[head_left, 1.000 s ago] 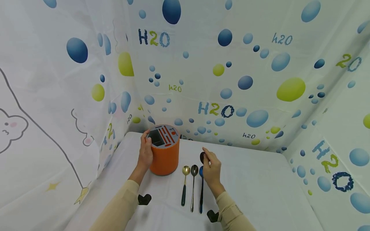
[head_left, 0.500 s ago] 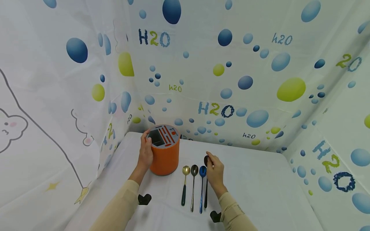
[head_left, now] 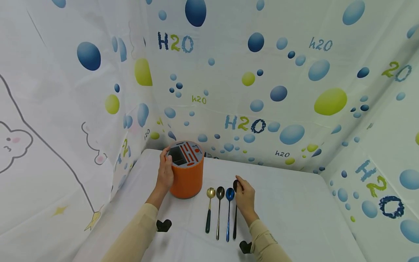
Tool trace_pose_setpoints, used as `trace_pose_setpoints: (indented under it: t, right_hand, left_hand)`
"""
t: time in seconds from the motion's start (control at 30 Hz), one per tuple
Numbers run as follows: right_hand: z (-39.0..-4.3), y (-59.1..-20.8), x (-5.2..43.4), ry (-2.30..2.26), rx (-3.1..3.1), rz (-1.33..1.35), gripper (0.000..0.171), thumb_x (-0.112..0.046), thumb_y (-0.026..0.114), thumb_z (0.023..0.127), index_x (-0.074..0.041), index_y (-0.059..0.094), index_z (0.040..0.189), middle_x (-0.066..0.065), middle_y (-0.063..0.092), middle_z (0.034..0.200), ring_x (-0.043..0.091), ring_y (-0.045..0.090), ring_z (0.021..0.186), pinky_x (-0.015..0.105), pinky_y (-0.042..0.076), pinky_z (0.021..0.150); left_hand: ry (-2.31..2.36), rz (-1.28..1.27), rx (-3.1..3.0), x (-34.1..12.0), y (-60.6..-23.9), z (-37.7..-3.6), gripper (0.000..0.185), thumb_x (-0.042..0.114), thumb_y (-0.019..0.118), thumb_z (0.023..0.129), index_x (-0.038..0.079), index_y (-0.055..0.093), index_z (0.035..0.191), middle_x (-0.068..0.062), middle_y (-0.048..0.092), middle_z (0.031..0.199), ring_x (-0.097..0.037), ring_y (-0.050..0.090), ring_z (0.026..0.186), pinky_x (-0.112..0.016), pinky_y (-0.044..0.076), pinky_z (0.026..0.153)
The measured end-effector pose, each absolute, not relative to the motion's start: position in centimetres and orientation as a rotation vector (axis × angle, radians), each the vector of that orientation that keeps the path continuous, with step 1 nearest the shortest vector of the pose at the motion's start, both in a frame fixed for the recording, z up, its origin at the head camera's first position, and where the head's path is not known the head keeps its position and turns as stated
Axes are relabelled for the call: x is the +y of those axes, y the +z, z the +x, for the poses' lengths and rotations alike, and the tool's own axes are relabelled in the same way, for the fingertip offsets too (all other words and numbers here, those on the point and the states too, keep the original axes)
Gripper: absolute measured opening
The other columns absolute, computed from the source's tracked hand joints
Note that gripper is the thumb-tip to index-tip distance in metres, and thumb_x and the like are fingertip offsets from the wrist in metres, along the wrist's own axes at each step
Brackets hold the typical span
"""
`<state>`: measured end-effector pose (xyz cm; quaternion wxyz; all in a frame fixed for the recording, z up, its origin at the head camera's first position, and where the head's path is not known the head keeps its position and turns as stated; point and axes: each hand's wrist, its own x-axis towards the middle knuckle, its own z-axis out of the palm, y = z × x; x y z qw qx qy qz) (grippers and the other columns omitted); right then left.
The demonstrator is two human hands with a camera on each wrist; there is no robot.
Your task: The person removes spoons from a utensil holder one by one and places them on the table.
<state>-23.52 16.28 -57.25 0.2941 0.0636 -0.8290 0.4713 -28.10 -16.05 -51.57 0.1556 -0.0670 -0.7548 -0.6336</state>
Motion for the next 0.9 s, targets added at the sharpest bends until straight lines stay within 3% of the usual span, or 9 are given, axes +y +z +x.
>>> trace_pose_setpoints:
  t: [0.3, 0.9]
  right_hand:
    - [-23.3, -57.7, 16.4, 1.280, -2.222, 0.135, 0.029, 0.011, 0.060, 0.097, 0.005, 0.073, 0.122, 0.023, 0.076, 0.109, 0.038, 0.073, 0.104, 0.053, 0.058, 0.090]
    - [-23.0, -59.5, 17.3, 1.358, -2.336, -0.019, 0.027, 0.007, 0.056, 0.101, 0.007, 0.070, 0.124, 0.025, 0.071, 0.126, 0.041, 0.067, 0.122, 0.053, 0.054, 0.101]
  left_hand:
    - [-1.811, -0.190, -2.169, -16.0, -51.5, -28.1, 0.052, 0.037, 0.022, 0.114, 0.017, 0.019, 0.162, -0.015, 0.035, 0.160, -0.032, 0.035, 0.146, -0.059, 0.019, 0.127]
    - [-1.828, -0.207, -2.123, -15.9, -51.7, -28.2, 0.052, 0.037, 0.023, 0.114, 0.017, 0.021, 0.162, -0.014, 0.037, 0.159, -0.033, 0.036, 0.145, -0.058, 0.020, 0.127]
